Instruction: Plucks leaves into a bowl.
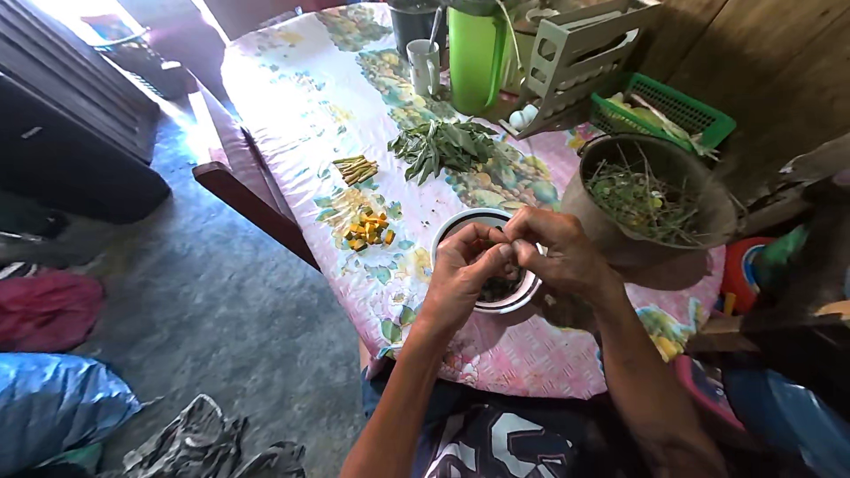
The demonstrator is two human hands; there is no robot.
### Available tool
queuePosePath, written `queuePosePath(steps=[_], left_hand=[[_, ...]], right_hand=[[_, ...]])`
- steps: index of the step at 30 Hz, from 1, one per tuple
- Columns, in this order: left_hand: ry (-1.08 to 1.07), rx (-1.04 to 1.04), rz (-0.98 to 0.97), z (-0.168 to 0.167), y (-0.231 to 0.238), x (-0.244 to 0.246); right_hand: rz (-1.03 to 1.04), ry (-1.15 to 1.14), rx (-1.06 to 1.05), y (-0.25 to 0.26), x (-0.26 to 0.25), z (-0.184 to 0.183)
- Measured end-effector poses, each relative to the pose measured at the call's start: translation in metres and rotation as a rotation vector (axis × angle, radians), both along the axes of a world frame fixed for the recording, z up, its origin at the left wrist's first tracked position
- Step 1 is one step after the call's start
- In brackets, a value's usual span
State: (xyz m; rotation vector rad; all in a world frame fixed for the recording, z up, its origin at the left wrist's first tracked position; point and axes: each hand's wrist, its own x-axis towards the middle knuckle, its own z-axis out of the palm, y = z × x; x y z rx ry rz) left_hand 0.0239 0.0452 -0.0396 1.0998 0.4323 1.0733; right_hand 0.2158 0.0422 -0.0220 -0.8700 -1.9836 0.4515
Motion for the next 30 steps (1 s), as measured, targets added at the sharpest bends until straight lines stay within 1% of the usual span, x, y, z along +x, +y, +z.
queuePosePath(steps=[2, 4, 7, 9, 11, 12, 13, 14, 16, 18, 20, 22, 27, 30], left_hand=[[0.004, 0.007, -0.006, 0.0, -0.001, 0.002], [0.002, -0.003, -0.002, -0.001, -0.001, 0.002], [0.019, -0.021, 0.026, 0.0, 0.0, -0.002], [0.036, -0.042, 0.061, 0.001, 0.0, -0.003], [0.053, -0.064, 0.087, 0.002, 0.0, -0.003], [0.058, -0.067, 0.095, 0.002, 0.001, -0.003], [0.057, -0.068, 0.099, 0.002, 0.002, -0.001], [0.053, -0.071, 0.1, 0.002, 0.003, 0.0], [0.043, -0.084, 0.094, 0.002, 0.001, 0.002], [0.023, -0.101, 0.084, 0.003, -0.001, 0.003], [-0.024, -0.121, 0.068, 0.002, -0.001, 0.002], [-0.058, -0.143, 0.053, 0.001, -0.001, 0.001], [-0.181, -0.225, 0.01, 0.001, -0.001, -0.001], [-0.205, -0.238, 0.013, 0.001, -0.002, -0.005]], right_hand=[[-0.006, 0.06, -0.041, -0.006, 0.011, 0.003], [-0.099, 0.029, -0.046, -0.019, 0.032, 0.012], [-0.481, -0.194, 0.01, -0.047, 0.081, 0.028], [-0.753, -0.36, 0.003, -0.056, 0.111, 0.036], [-0.908, -0.516, -0.084, -0.058, 0.121, 0.043], [-0.922, -0.545, -0.103, -0.057, 0.116, 0.046], [-0.893, -0.555, -0.069, -0.056, 0.104, 0.048], [-0.813, -0.551, -0.008, -0.053, 0.089, 0.048], [-0.527, -0.441, 0.078, -0.048, 0.048, 0.043], [-0.214, -0.304, 0.115, -0.034, 0.015, 0.03], [-0.051, -0.22, 0.14, -0.022, -0.004, 0.022], [-0.019, -0.19, 0.174, -0.014, -0.01, 0.018], [-0.019, -0.176, 0.251, -0.007, -0.012, 0.015], [-0.031, -0.154, 0.263, -0.003, -0.014, 0.012]])
